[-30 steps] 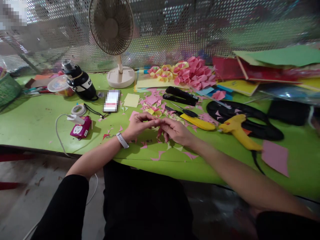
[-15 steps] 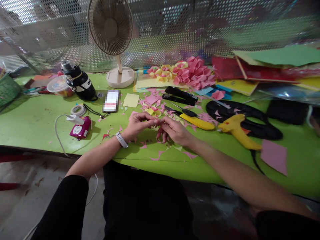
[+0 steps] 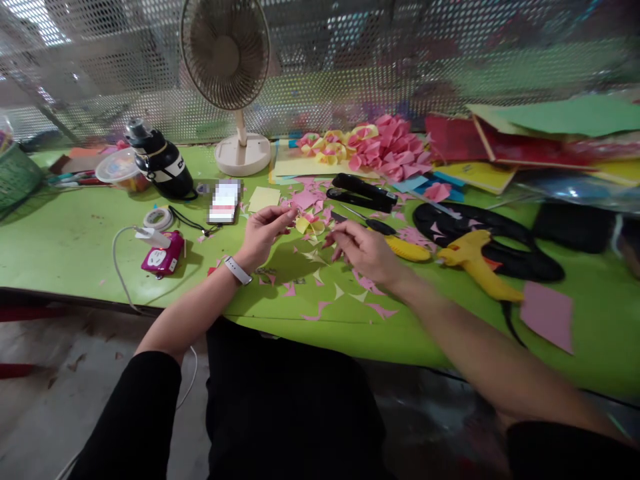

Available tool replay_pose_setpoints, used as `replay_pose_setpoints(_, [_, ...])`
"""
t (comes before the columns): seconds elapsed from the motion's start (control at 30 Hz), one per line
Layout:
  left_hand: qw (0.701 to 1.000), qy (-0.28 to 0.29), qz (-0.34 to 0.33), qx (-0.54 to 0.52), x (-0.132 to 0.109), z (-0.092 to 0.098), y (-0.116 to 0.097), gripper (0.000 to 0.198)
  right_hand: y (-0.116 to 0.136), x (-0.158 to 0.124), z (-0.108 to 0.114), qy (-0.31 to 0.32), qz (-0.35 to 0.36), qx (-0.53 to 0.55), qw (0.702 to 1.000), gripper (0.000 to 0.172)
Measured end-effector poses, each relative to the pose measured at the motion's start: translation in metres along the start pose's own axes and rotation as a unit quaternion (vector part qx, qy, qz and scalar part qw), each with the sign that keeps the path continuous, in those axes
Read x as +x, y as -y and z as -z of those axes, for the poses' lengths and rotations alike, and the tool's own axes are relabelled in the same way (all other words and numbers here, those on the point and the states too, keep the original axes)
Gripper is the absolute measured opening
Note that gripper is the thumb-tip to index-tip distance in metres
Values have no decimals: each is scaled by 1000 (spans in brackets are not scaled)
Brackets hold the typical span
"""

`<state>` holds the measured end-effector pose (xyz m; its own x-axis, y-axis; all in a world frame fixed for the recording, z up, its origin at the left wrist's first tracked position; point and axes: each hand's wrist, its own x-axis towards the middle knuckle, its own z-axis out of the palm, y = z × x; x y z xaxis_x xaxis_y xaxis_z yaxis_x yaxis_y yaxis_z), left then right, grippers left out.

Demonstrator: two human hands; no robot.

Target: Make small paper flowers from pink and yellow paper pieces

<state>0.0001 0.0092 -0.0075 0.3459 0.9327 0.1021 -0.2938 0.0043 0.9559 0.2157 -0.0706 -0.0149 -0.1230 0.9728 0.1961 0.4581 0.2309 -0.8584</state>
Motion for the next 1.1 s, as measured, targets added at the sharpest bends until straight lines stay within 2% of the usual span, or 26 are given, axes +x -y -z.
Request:
replay_pose_setpoints(0.03, [1000,-4,9,1,1,2,0,27,-2,4,7,-43,10,-59,997,29])
replay_pose_setpoints(0.1, [1000,-3,17,1,3,4,2,27,-9,15,24,-124,14,-193,973,27])
replay_pose_setpoints(0.13, [1000,-1,18,2,4,6,3,26,-14,21,33,-140,3,-249,958,26])
replay_pose_setpoints(0.23, [1000,17,17,11,6,8,9,27,-28,38,51,-102,-64,-369,922,24])
replay_pose_setpoints(0.33, [999,28,13,20,7,10,12,27,-39,51,59,-67,-121,-436,889,25])
replay_pose_setpoints(0.53, [999,26,11,30,7,10,8,27,-57,71,61,-66,-148,-483,860,29])
replay_pose_setpoints(0.7, [998,36,16,45,6,9,7,26,-67,77,60,-66,-154,-471,866,26])
replay_pose_setpoints(0.83, [995,52,12,82,5,7,7,28,-54,71,59,-84,-150,-457,873,21])
replay_pose_setpoints(0.9, [992,64,1,109,4,6,7,28,-40,63,54,-107,-102,-444,884,23])
replay_pose_setpoints(0.97, [987,80,-17,141,3,6,8,26,-24,54,45,-110,-25,-404,908,23])
replay_pose_setpoints(1.03, [980,94,-38,172,3,5,9,24,-8,45,32,-78,51,-346,933,20])
replay_pose_setpoints(1.1, [974,104,-56,193,3,5,11,22,2,38,17,-38,110,-309,944,19])
